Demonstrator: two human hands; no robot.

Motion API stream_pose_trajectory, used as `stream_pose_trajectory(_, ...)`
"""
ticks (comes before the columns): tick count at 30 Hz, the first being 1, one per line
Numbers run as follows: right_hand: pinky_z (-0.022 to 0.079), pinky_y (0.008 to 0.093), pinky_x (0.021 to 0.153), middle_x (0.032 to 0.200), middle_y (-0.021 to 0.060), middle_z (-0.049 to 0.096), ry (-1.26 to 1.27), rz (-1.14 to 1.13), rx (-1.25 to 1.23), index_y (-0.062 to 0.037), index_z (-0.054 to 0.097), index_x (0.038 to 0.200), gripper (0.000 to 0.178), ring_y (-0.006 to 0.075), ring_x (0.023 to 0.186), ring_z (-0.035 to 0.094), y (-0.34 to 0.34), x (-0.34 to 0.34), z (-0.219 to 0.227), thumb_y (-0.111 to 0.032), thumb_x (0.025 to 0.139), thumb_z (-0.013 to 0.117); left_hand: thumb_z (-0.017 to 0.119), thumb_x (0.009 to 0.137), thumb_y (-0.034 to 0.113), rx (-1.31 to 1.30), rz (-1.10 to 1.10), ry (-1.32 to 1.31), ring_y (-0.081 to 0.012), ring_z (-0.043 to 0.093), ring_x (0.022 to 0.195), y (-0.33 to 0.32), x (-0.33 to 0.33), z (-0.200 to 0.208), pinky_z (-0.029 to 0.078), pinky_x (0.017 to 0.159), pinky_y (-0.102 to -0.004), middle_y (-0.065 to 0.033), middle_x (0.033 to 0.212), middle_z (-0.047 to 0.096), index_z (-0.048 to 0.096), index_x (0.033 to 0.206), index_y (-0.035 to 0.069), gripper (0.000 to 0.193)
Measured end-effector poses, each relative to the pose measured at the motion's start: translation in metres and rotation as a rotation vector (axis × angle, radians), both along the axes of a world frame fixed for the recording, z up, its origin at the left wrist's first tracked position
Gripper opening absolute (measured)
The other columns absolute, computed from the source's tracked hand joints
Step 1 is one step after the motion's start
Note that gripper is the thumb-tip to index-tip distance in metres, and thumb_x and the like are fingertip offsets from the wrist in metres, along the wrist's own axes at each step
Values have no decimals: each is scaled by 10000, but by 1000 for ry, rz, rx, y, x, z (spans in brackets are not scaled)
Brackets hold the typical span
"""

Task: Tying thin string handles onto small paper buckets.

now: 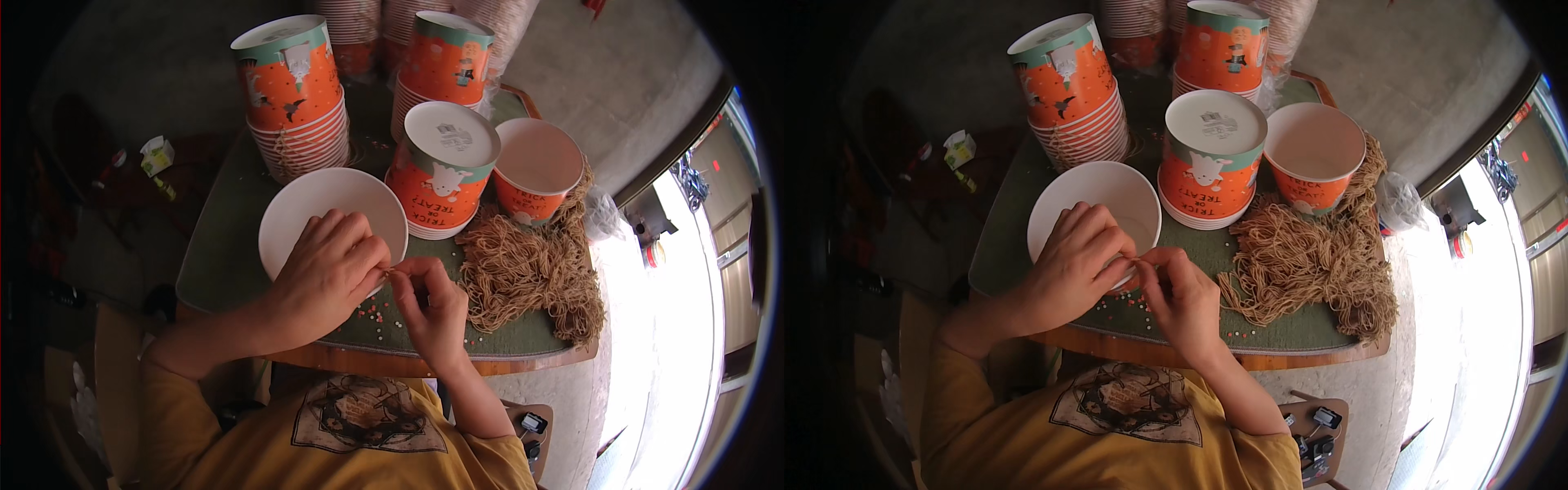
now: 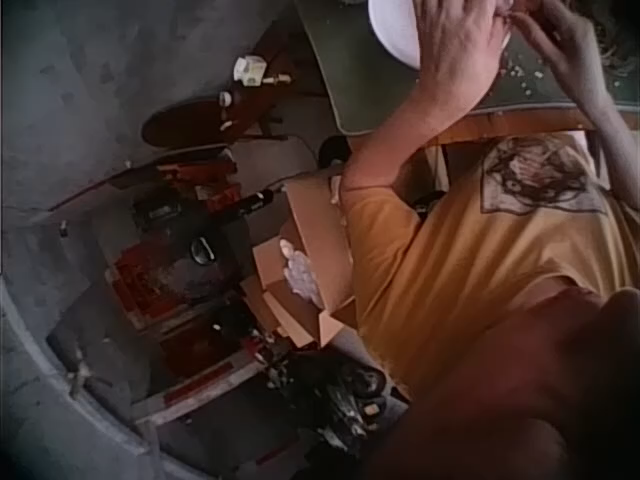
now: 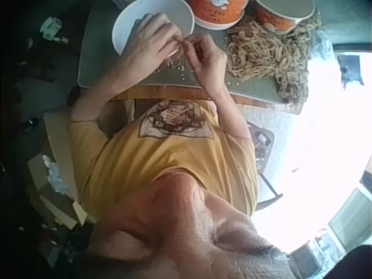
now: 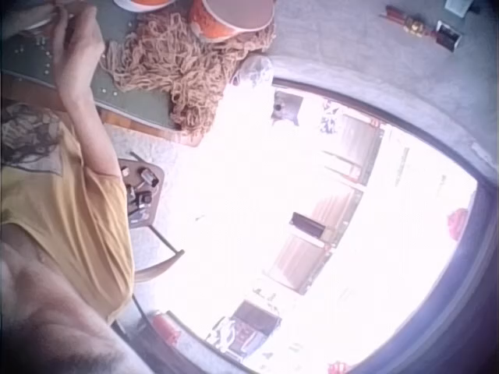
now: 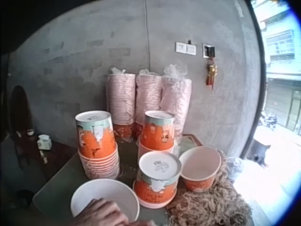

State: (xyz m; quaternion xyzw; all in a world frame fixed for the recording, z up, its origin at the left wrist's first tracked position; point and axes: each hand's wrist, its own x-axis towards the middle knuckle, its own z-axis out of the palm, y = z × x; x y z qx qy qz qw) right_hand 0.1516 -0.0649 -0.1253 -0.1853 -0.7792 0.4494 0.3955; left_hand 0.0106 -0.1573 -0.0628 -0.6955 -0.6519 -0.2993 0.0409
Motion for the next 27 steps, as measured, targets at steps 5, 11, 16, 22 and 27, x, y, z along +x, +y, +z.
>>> stream_pose_trajectory(5, 457, 280, 507, 680, 61, 591, -22, -25, 31, -44, 575, 913, 110, 166, 529, 562, -1, 1, 1, -29, 852, 665, 683, 743, 31, 19, 11, -50, -274, 547, 799, 1, 2, -9, 431, 734, -403, -73, 815, 517, 497, 855, 68, 219)
stream_pose_trajectory(11, 464, 301, 507, 712, 71, 608, -35, -37, 130, -47, 579, 912, 141, 196, 546, 574, 0, 3, 1, -28, 822, 685, 623, 814, -43, -166, 19, -531, -133, 596, 743, 0, 0, -8, 487, 663, -275, -45, 806, 566, 509, 876, 31, 150)
stream_pose_trajectory(16, 458, 299, 497, 708, 68, 596, 35, -29, 180, -48, 574, 913, 167, 186, 537, 562, 0, 2, -2, -28, 806, 701, 608, 837, -50, -138, -99, -748, -102, 575, 770, 3, -4, -12, 493, 699, -265, -32, 827, 567, 485, 879, 22, 148)
stream_pose_trajectory(22, 449, 282, 484, 676, 68, 583, 15, -37, 120, -40, 555, 902, 152, 158, 511, 547, -1, 4, -1, -25, 822, 683, 606, 835, -58, -177, -101, -794, -107, 589, 783, 6, -3, -12, 501, 717, -257, -36, 850, 578, 484, 887, 17, 152)
stream_pose_trajectory(27, 446, 263, 486, 697, 68, 611, 62, -43, 23, -25, 546, 906, 103, 135, 510, 544, 1, 3, 0, -44, 873, 641, 609, 845, -54, -172, -93, -695, -116, 614, 790, 7, 1, -6, 514, 712, -268, -37, 851, 582, 474, 928, 22, 176)
